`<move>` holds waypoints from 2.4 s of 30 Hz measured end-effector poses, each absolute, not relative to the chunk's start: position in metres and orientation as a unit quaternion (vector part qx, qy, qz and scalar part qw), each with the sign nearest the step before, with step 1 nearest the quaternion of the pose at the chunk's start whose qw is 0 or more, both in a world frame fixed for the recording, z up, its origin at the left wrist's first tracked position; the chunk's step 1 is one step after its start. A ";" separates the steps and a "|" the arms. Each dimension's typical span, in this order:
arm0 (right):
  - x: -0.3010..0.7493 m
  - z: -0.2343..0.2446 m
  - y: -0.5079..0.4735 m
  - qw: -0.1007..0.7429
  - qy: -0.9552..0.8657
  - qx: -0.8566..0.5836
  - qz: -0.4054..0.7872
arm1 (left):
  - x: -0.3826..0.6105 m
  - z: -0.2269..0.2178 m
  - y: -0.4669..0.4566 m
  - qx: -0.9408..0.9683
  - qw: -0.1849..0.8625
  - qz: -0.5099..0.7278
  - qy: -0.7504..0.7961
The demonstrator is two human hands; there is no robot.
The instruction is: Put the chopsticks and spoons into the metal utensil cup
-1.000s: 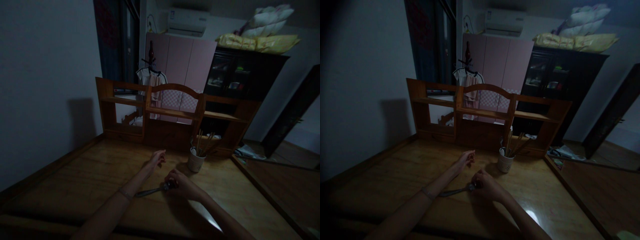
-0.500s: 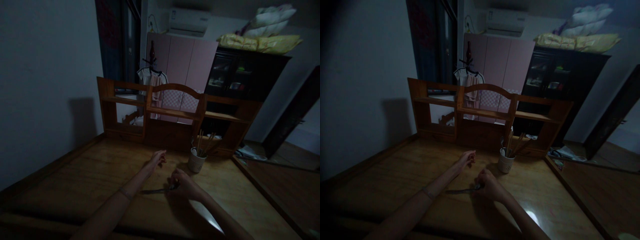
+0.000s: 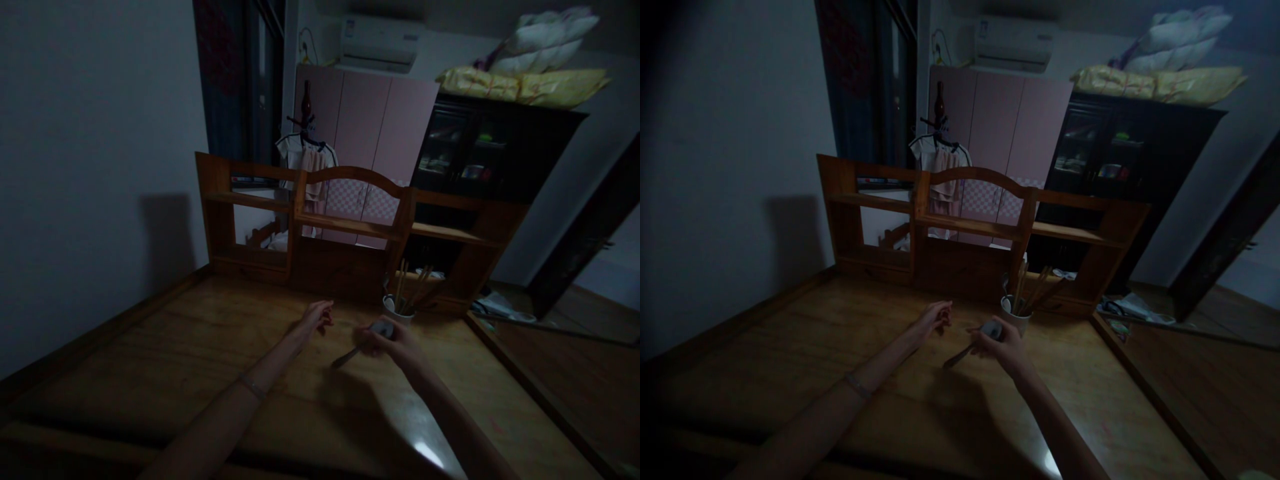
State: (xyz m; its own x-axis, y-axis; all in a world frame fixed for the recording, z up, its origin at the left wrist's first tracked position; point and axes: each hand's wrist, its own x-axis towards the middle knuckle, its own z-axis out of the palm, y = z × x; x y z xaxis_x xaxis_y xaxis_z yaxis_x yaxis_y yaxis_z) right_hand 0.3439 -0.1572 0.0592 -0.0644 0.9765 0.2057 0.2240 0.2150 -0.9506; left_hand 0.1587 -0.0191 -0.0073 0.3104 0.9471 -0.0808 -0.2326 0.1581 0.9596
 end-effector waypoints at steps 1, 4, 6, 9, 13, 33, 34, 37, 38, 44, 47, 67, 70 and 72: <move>0.347 0.064 -0.159 0.490 -0.610 -0.499 0.372 | 0.159 -0.008 -0.018 0.470 0.659 0.447 0.381; 0.356 0.076 -0.163 0.494 -0.623 -0.526 0.301 | 0.158 -0.010 -0.017 0.470 0.659 0.446 0.383; 0.362 0.081 -0.165 0.478 -0.647 -0.530 0.270 | 0.158 -0.010 -0.017 0.470 0.658 0.445 0.384; 0.365 0.083 -0.166 0.448 -0.676 -0.529 0.249 | 0.158 -0.009 -0.018 0.472 0.659 0.441 0.385; 0.362 0.080 -0.165 0.431 -0.698 -0.521 0.237 | 0.158 -0.007 -0.020 0.473 0.658 0.442 0.384; 0.342 0.050 -0.161 0.425 -0.676 -0.516 0.310 | 0.160 -0.009 -0.017 0.475 0.653 0.450 0.380; 0.342 0.047 -0.160 0.419 -0.676 -0.521 0.310 | 0.160 -0.008 -0.016 0.477 0.653 0.449 0.380; 0.341 0.040 -0.158 0.412 -0.679 -0.516 0.320 | 0.160 -0.008 -0.016 0.481 0.654 0.444 0.380; 0.340 0.040 -0.157 0.417 -0.681 -0.506 0.325 | 0.160 -0.008 -0.017 0.481 0.654 0.444 0.380; 0.337 0.066 -0.167 0.474 -0.676 -0.475 0.305 | 0.159 -0.008 -0.019 0.479 0.656 0.438 0.384; 0.340 0.090 -0.175 0.524 -0.649 -0.478 0.276 | 0.159 -0.008 -0.019 0.477 0.655 0.439 0.387; 0.418 0.156 -0.151 0.593 -0.552 -0.563 0.161 | 0.161 -0.004 -0.020 0.477 0.649 0.429 0.409; 0.421 0.148 -0.141 0.573 -0.561 -0.579 0.149 | 0.161 -0.003 -0.021 0.475 0.649 0.431 0.409; 0.420 0.145 -0.139 0.578 -0.563 -0.574 0.140 | 0.160 -0.002 -0.022 0.475 0.648 0.432 0.410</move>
State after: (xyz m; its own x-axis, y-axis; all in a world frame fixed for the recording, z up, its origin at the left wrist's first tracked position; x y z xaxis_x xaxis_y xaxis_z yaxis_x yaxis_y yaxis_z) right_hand 0.4196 -0.1393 0.1449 0.3256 0.8087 0.4899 0.4844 0.3023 -0.8209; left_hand 0.1597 -0.0217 -0.0021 0.2909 0.9492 -0.1203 -0.1712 0.1753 0.9695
